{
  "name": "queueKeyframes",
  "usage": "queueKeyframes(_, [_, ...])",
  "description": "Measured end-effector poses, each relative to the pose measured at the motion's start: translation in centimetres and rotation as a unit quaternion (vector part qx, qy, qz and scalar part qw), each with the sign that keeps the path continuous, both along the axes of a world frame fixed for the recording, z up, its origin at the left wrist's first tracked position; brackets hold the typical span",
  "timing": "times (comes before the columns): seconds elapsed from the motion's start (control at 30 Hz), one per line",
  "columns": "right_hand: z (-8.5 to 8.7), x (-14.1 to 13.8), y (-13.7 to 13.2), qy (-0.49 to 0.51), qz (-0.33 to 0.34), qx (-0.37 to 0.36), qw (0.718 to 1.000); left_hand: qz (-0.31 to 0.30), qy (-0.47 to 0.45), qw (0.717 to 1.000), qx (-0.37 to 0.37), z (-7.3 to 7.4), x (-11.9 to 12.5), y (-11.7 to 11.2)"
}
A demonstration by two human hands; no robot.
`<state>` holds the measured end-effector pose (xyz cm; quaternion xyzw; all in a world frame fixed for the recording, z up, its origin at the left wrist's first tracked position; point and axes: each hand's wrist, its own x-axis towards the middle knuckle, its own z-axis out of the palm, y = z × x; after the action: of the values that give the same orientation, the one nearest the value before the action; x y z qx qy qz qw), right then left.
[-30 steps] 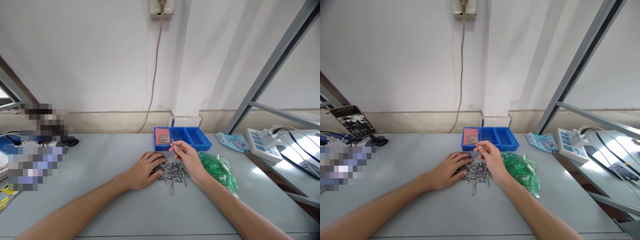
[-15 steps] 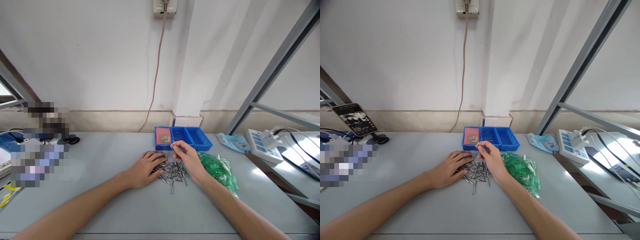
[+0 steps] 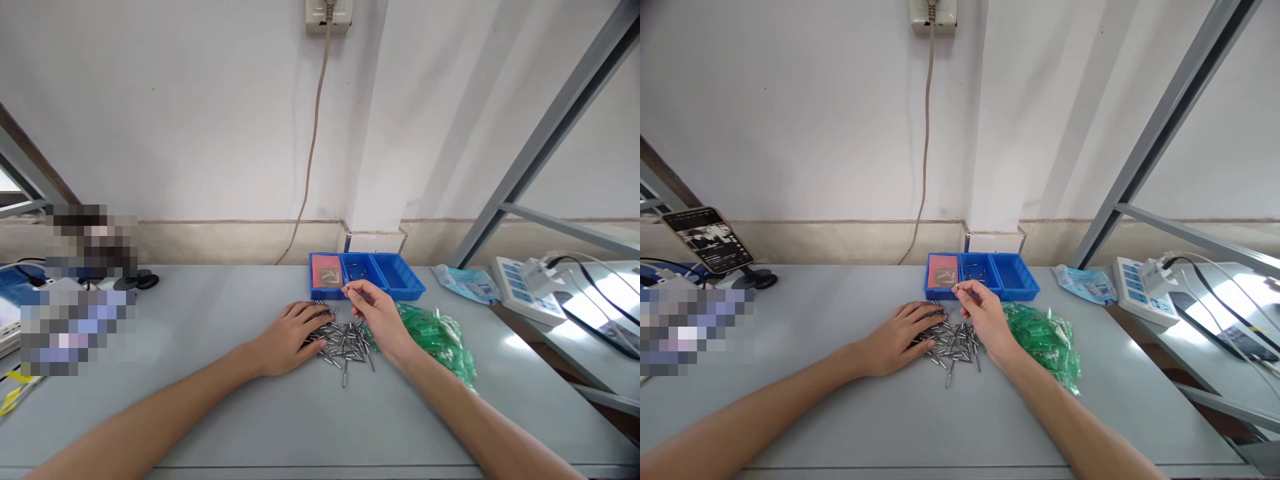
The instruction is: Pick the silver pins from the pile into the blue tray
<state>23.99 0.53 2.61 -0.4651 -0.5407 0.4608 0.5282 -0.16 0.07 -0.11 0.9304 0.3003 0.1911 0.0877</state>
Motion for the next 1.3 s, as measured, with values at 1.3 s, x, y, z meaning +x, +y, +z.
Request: queueKeyframes(1.3, [0.18, 0.25, 0.22, -0.033, -0.027, 0.046, 0.998, 0.0, -0.002, 1.0, 0.0, 0.13, 0.06, -0.05])
